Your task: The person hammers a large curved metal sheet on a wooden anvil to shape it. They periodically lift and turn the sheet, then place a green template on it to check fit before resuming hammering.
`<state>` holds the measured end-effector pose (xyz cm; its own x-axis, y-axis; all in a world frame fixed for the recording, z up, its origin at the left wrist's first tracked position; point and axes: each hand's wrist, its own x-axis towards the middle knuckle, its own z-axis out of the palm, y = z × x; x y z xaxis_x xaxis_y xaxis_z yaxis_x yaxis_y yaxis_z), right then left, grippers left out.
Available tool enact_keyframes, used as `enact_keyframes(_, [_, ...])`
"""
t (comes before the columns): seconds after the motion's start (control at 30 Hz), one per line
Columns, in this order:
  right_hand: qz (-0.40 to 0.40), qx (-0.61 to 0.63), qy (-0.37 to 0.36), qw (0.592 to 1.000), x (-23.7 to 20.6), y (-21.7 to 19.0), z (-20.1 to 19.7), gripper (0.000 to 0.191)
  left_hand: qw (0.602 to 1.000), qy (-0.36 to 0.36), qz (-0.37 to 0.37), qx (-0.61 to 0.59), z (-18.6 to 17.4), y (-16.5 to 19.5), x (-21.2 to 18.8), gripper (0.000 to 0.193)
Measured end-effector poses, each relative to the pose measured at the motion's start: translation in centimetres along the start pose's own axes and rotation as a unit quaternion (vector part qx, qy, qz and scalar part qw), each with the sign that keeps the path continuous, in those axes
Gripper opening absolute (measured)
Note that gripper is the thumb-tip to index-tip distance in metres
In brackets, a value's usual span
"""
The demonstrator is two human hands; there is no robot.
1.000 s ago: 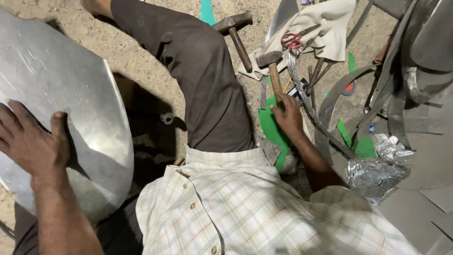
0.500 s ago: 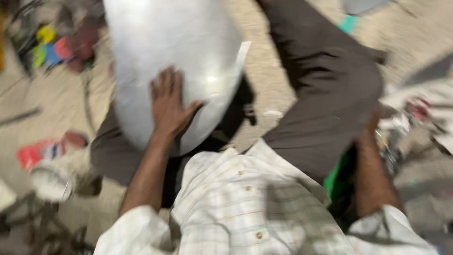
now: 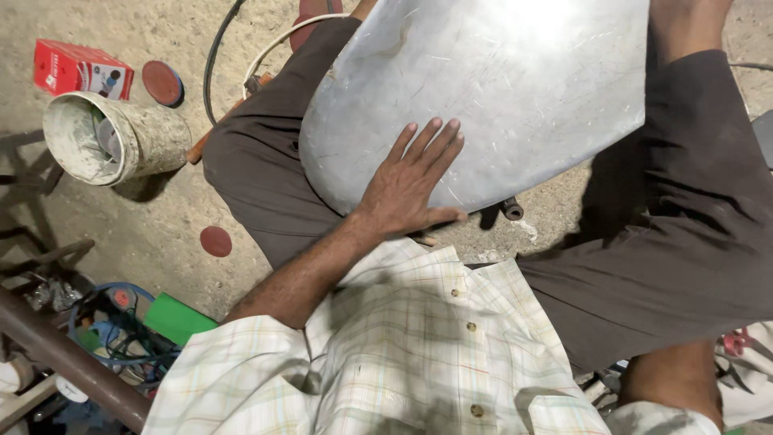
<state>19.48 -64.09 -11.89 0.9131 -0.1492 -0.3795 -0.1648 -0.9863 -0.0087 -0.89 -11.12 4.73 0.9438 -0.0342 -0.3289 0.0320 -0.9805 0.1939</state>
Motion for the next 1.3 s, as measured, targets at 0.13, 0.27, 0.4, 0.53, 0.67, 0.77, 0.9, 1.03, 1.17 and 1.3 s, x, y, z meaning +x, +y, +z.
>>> enact_keyframes(0.13, [0.001, 0.029, 0.034, 0.999, 0.0, 0.7, -1.6, 0.033, 0.988, 0.151, -0.034, 0.02, 2.1, -4.9, -4.8, 0.104])
enact_keyframes(0.27, [0.06, 0.151, 0.132, 0.978, -3.9, 3.5, -5.5, 0.03, 0.919, 0.264, -0.274, -0.104, 2.7, -10.7, -6.7, 0.092])
enact_keyframes(0.4, [0.083, 0.411, 0.258, 0.871, -12.1, 5.7, -11.9, 0.028, 0.827, 0.328, -0.328, -0.317, 1.8, -12.3, -5.5, 0.073])
enact_keyframes(0.53, [-0.053, 0.603, 0.199, 0.771, -19.6, -0.1, -16.3, 0.026, 0.81, 0.343, -0.35, -0.321, 0.7, -11.7, -5.9, 0.062])
enact_keyframes(0.67, [-0.245, 0.661, -0.086, 0.704, -24.9, -13.3, -16.4, 0.025, 0.801, 0.336, -0.347, -0.354, 0.7, -11.7, -8.3, 0.058])
enact_keyframes(0.77, [-0.233, 0.552, -0.135, 0.789, -27.6, -23.2, -15.6, 0.031, 0.79, 0.294, -0.388, -0.372, 1.2, -11.8, -9.8, 0.059])
enact_keyframes(0.9, [-0.306, 0.486, -0.206, 0.793, -27.7, -31.8, -16.1, 0.041, 0.795, 0.332, -0.383, -0.334, 2.3, -11.3, -10.7, 0.061])
enact_keyframes(1.03, [-0.381, 0.503, -0.172, 0.756, -26.9, -35.8, -16.5, 0.044, 0.795, 0.357, -0.373, -0.317, 3.3, -10.9, -10.9, 0.061])
enact_keyframes(1.17, [-0.414, 0.48, -0.144, 0.76, -25.8, -39.2, -15.5, 0.043, 0.797, 0.362, -0.364, -0.318, 3.4, -11.0, -10.8, 0.063])
enact_keyframes(1.3, [-0.314, 0.402, -0.225, 0.83, -23.6, -40.7, -14.6, 0.039, 0.783, 0.357, -0.36, -0.362, 2.9, -11.2, -10.8, 0.058])
